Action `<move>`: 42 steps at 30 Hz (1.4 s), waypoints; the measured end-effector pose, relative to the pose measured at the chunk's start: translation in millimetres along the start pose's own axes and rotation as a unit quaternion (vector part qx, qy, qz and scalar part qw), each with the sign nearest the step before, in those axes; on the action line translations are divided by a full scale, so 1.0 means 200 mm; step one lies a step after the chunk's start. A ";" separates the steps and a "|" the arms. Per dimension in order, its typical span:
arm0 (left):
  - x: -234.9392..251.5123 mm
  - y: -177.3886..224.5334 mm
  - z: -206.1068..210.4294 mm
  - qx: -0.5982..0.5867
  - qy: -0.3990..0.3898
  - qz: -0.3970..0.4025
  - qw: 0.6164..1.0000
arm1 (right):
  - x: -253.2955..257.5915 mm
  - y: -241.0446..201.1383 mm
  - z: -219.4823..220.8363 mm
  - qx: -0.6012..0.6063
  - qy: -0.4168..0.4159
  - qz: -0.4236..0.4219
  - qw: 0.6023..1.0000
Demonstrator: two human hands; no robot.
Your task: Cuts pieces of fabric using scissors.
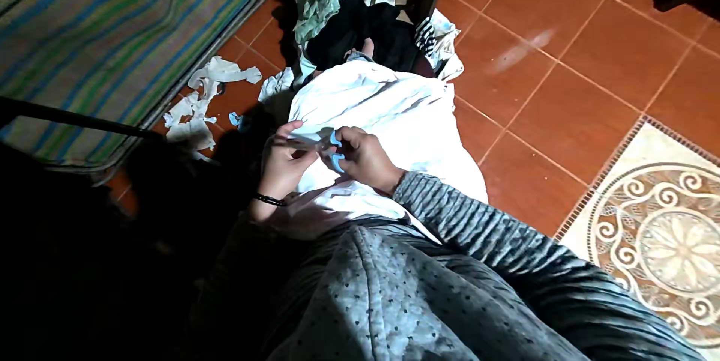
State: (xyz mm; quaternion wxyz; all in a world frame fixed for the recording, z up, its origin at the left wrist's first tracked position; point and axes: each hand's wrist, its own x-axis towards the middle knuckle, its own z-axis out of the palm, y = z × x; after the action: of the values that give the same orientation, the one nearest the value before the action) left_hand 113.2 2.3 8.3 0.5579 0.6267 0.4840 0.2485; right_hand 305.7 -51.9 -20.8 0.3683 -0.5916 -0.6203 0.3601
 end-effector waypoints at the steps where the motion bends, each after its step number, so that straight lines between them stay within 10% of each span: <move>1: 0.01 -0.01 0.00 -0.010 -0.011 -0.001 1.000 | 0.01 0.02 0.01 0.015 0.002 0.006 1.000; 10: -0.01 -0.08 0.10 0.046 -0.048 -0.036 0.997 | 0.01 0.02 0.00 0.307 -0.026 0.170 0.936; 20: -0.03 0.02 0.12 0.128 0.004 -0.082 0.988 | -0.13 -0.12 -0.17 0.431 0.028 0.160 0.888; 24: -0.01 0.08 0.19 0.223 0.036 -0.130 0.965 | -0.30 -0.15 -0.28 0.432 -0.083 0.215 0.872; 32: 0.00 -0.04 0.17 0.065 0.141 -0.025 0.988 | -0.52 -0.14 -0.40 0.446 -0.306 0.363 0.758; 42: -0.04 -0.09 0.22 -0.066 0.271 0.033 0.960 | -0.40 -0.21 -0.30 0.431 -0.321 0.362 0.762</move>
State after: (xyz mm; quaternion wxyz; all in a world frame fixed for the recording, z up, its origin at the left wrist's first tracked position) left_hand 142.1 -26.2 -19.1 0.4371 0.5133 0.5785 0.4592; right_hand 341.6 -132.2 41.2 0.2062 -0.4013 -0.2212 0.8646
